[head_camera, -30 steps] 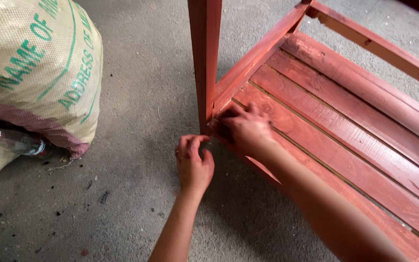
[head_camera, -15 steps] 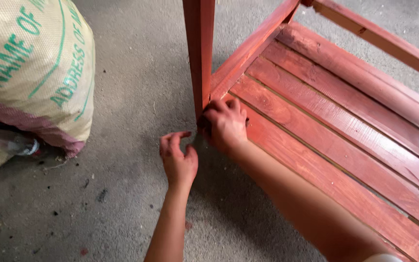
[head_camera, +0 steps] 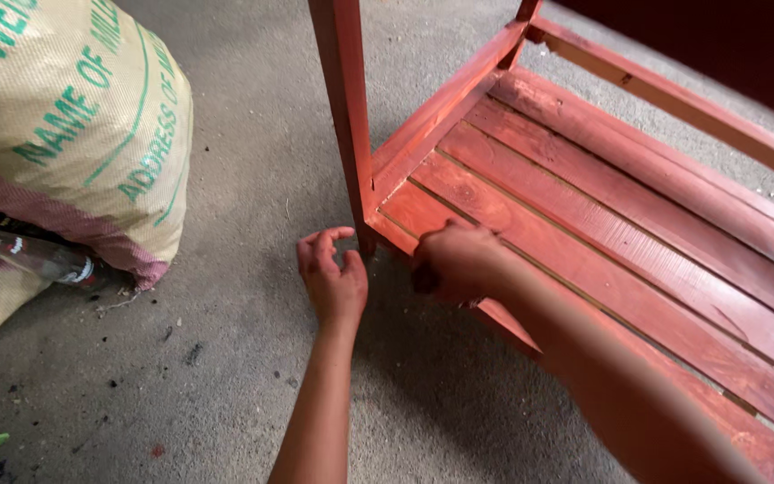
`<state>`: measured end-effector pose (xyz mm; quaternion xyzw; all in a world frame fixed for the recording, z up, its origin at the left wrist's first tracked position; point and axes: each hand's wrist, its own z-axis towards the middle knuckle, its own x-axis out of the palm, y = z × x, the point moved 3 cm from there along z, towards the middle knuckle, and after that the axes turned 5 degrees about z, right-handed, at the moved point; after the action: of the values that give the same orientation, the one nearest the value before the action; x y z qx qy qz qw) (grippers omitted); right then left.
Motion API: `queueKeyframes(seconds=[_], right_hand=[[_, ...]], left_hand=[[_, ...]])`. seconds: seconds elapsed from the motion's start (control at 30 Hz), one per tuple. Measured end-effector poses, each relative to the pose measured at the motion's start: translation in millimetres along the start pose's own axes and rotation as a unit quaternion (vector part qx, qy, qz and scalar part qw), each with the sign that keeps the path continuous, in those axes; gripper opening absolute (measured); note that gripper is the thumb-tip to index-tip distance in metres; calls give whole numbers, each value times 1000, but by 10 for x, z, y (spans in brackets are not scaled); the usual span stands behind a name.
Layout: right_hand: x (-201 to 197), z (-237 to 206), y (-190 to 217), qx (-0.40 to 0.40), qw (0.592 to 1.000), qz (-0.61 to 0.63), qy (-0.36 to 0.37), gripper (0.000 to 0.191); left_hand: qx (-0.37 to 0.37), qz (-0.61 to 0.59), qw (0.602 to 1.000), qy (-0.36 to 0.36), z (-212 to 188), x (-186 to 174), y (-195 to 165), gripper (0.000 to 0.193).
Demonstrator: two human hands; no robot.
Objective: The person wipes a red stain or finish onto a wooden slatted shelf unit using a dark cloth, working over the shelves, rails and legs one section at a time while steadying the furniture with the other hand.
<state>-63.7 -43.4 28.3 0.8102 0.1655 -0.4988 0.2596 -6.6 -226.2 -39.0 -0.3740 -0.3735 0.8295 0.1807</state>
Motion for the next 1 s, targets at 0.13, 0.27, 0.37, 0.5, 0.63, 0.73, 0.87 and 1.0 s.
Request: queueKeyframes(seconds=[0.13,0.27,0.37,0.5,0.63,0.73,0.87,1.0], right_hand=[[20,118,42,-152,942,130,-269,43],[264,509,235,-108,930,60,-347,38],[400,543,266,-89,942,54,-318,47],[498,96,120,-70,947,38,-313,48],[714,-742,-154,-56,949,53,-304,39],[960,-1615,-449,-14,952,60,-299,44],[1270,-2902,-762,42,930,63,-360,46],[1536,-3782,-889,197,897,73,-389,43]], left_hand=[[-25,6,1000,14,-159,-57,113,28],[-31,14,999,27,-257,-130,134,27],[-27,0,999,46,-311,-123,47,26],[52,-6,997,55,-397,-13,-187,27],[54,-21,993,101,-516,168,-412,25],[80,-47,986,141,-670,298,-619,25],[131,-71,972,183,-962,472,-927,26],[145,-96,952,253,-1259,544,-1109,25]])
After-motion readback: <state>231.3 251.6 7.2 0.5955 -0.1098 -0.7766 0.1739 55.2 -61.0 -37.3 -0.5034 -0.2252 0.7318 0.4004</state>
